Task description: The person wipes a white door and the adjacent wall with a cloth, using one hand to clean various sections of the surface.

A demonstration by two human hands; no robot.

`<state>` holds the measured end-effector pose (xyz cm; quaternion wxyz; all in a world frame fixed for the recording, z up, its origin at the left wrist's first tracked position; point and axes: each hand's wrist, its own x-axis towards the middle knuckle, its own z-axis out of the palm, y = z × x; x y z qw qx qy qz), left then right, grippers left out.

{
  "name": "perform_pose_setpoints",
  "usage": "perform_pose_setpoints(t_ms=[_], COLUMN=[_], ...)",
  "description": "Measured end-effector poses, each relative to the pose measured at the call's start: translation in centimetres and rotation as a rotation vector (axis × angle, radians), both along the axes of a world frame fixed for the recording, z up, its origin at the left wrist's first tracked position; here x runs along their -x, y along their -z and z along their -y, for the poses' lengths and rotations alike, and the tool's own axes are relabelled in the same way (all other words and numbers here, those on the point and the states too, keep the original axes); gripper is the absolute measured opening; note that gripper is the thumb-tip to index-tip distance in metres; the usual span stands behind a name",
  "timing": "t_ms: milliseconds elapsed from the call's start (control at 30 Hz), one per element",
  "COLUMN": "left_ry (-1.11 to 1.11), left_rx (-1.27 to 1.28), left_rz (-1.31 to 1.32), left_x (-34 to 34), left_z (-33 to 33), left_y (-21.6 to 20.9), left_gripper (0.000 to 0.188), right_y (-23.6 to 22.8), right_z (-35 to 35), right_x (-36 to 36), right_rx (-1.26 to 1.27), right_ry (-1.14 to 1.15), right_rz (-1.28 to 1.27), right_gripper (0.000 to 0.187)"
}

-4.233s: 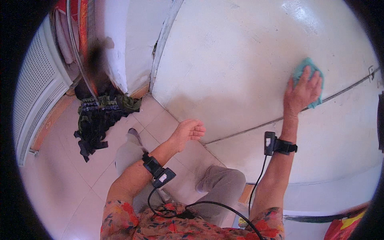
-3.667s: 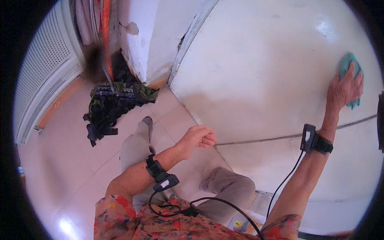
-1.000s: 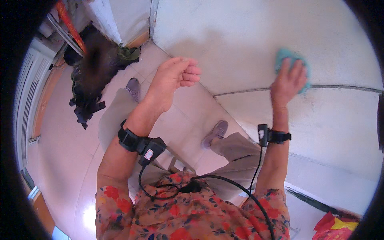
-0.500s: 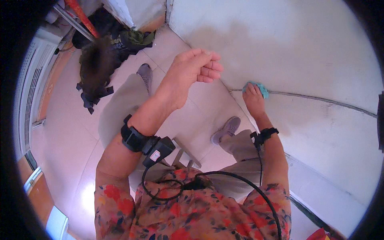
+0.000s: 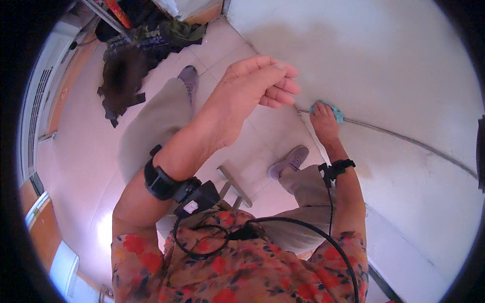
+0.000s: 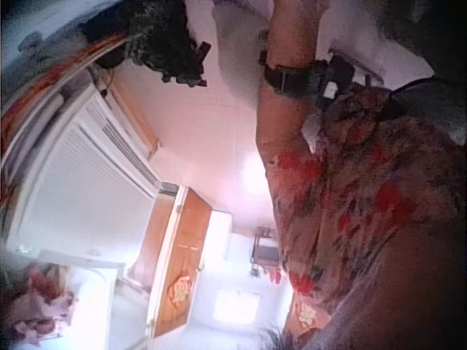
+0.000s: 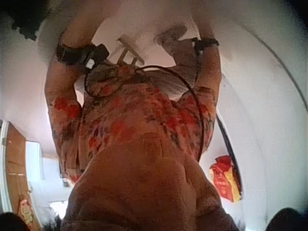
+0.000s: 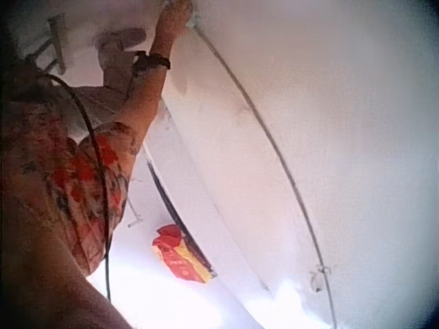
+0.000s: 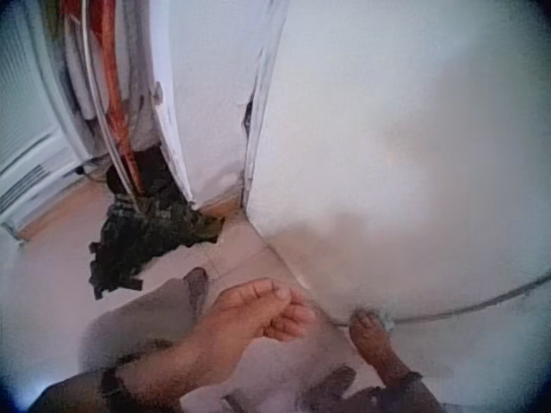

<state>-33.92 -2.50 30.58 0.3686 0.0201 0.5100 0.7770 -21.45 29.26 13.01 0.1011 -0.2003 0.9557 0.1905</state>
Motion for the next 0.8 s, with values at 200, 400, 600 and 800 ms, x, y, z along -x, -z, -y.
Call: perform_pose_setpoints(t_ms=[200, 400, 600, 800], left_ry=[-0.005, -0.025, -0.061, -0.042], left_rx=[0.060, 0.096, 0.020, -0.048], left_rz=[0.013, -0.020, -0.052, -0.130], left_x=[-0.2, 0.4, 0.3, 0.3], left_z=[0.0, 0.1, 0.2, 0.2], left_y=[0.2, 0.2, 0.4, -0.8], left_gripper=[0.034, 0.034, 0.033, 0.033], right_y=[6.4, 8.4, 1.9, -8.0], right_z=[0.6, 0.6, 1.7, 1.3], right_x=[0.3, 0.4, 0.7, -1.8], right_rx=[0.079, -0.098, -0.083, 0.050], right_ry=[0.078, 0.026, 0.101, 0.197], right_rz=[0.091, 0.159, 0.164, 0.090], right_gripper=[0.020, 0.012, 0.011, 0.016])
